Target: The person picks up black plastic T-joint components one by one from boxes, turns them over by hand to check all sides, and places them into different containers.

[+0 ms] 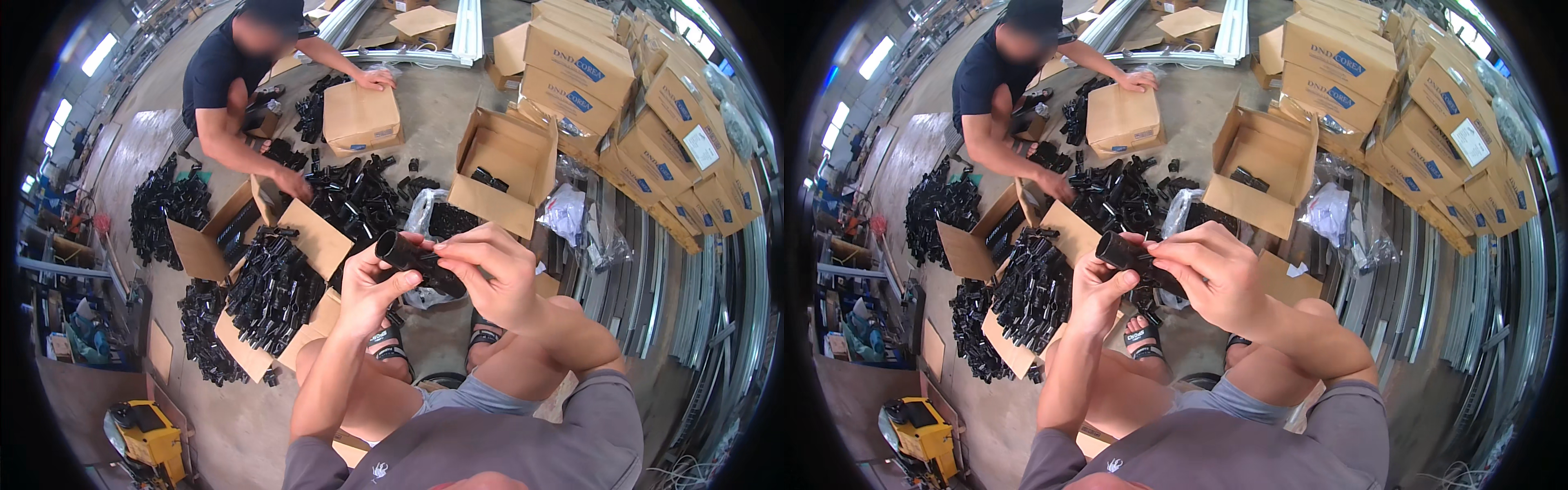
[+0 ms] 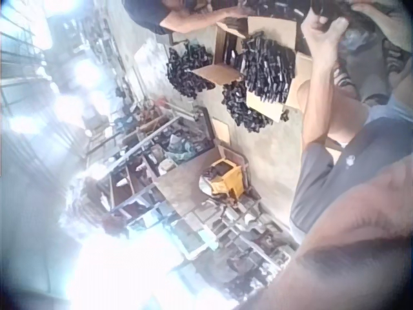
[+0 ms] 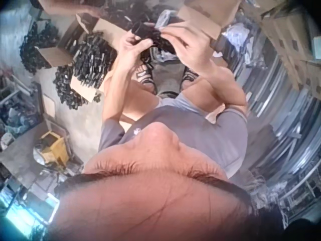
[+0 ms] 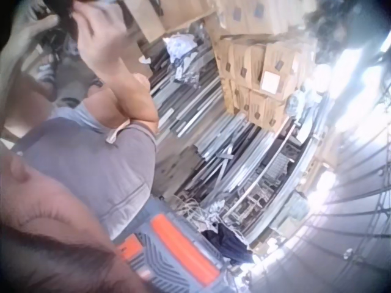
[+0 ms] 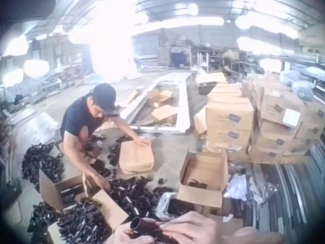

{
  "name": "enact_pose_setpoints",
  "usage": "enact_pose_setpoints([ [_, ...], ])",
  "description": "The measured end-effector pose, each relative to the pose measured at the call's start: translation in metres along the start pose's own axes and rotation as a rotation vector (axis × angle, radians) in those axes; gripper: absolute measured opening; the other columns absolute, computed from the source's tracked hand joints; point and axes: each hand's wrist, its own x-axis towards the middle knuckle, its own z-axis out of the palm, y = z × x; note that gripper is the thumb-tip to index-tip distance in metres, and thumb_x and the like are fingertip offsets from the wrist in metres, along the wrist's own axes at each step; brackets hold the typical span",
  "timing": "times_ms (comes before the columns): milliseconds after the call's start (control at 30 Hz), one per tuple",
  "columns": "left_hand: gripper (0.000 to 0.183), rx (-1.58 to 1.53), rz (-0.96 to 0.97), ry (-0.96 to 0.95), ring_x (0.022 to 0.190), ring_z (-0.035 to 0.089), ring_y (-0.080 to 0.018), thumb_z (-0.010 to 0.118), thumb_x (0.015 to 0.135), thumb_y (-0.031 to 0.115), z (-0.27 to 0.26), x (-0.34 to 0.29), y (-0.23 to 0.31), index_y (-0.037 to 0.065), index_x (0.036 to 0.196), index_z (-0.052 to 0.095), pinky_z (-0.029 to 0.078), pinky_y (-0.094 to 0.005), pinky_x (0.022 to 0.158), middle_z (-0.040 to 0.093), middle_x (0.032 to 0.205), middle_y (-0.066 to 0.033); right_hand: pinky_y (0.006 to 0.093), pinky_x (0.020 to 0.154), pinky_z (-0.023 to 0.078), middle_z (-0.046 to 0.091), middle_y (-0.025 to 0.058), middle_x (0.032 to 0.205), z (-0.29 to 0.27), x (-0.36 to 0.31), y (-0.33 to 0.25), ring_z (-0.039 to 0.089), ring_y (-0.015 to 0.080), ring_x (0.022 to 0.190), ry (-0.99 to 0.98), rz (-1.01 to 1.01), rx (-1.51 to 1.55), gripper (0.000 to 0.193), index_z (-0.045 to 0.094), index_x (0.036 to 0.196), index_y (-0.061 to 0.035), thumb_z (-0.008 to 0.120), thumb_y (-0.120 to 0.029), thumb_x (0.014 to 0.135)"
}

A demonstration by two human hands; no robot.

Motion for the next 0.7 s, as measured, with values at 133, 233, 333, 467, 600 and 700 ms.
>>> enact_pose_setpoints([
  [133, 0.041, 0.079, -0.001, 0.004, 0.106, 0.065, -0.0170, 0.076, 0.081, -0.002, 0.002, 0.001, -0.005, -0.003, 0.120, 0.064, 0.051, -0.0332, 0.097, 0.070, 0.113, -0.0123, 0.0323, 0.065, 0.050, 0.071, 0.0072, 0.088, -0.004, -0.005, 0.006, 0.063, 0.0223, 0.074, -0.002, 0.018, -0.042, 0.022, 0.073, 0.096, -0.0054, 0.078, 0.001, 0.075],
  [233, 0.038, 0.083, -0.022, -0.024, 0.104, 0.065, -0.0152, 0.076, 0.081, -0.002, 0.010, 0.007, -0.002, -0.003, 0.118, 0.065, 0.051, -0.0316, 0.095, 0.070, 0.112, -0.0105, 0.0326, 0.066, 0.051, 0.071, 0.0069, 0.087, -0.009, -0.008, 0.009, 0.064, 0.0223, 0.075, -0.020, 0.085, -0.030, 0.020, 0.073, 0.094, -0.0051, 0.078, 0.000, 0.076],
  [333, 0.039, 0.153, -0.004, -0.022, 0.100, 0.065, -0.0113, 0.077, 0.081, 0.000, 0.008, 0.007, -0.007, -0.002, 0.119, 0.065, 0.051, -0.0289, 0.092, 0.071, 0.110, -0.0078, 0.0326, 0.066, 0.051, 0.072, 0.0073, 0.086, -0.006, -0.008, 0.008, 0.064, 0.0220, 0.075, -0.022, 0.111, -0.004, 0.018, 0.074, 0.093, -0.0049, 0.078, 0.000, 0.076],
  [467, 0.040, 0.246, 0.019, 0.008, 0.097, 0.064, -0.0090, 0.078, 0.082, 0.002, 0.011, 0.008, -0.005, -0.003, 0.119, 0.065, 0.052, -0.0270, 0.089, 0.072, 0.106, -0.0054, 0.0315, 0.067, 0.051, 0.072, 0.0075, 0.085, 0.000, -0.012, 0.011, 0.065, 0.0214, 0.076, -0.044, 0.193, 0.022, 0.016, 0.074, 0.092, -0.0040, 0.078, -0.001, 0.076],
  [600, 0.038, 0.269, 0.033, 0.005, 0.098, 0.064, -0.0095, 0.076, 0.082, 0.000, 0.013, 0.013, -0.009, -0.004, 0.118, 0.065, 0.052, -0.0273, 0.089, 0.072, 0.107, -0.0069, 0.0275, 0.071, 0.051, 0.073, 0.0084, 0.087, 0.001, -0.019, 0.015, 0.067, 0.0169, 0.078, -0.031, 0.406, 0.095, 0.013, 0.074, 0.091, -0.0013, 0.078, 0.000, 0.078],
  [700, 0.041, 0.356, 0.039, 0.002, 0.101, 0.064, -0.0101, 0.077, 0.081, -0.001, 0.015, 0.012, -0.010, -0.005, 0.120, 0.064, 0.052, -0.0276, 0.090, 0.072, 0.109, -0.0089, 0.0249, 0.073, 0.051, 0.073, 0.0094, 0.087, -0.002, -0.020, 0.013, 0.068, 0.0140, 0.080, -0.043, 0.498, 0.136, 0.011, 0.073, 0.091, 0.0008, 0.075, 0.003, 0.080],
])
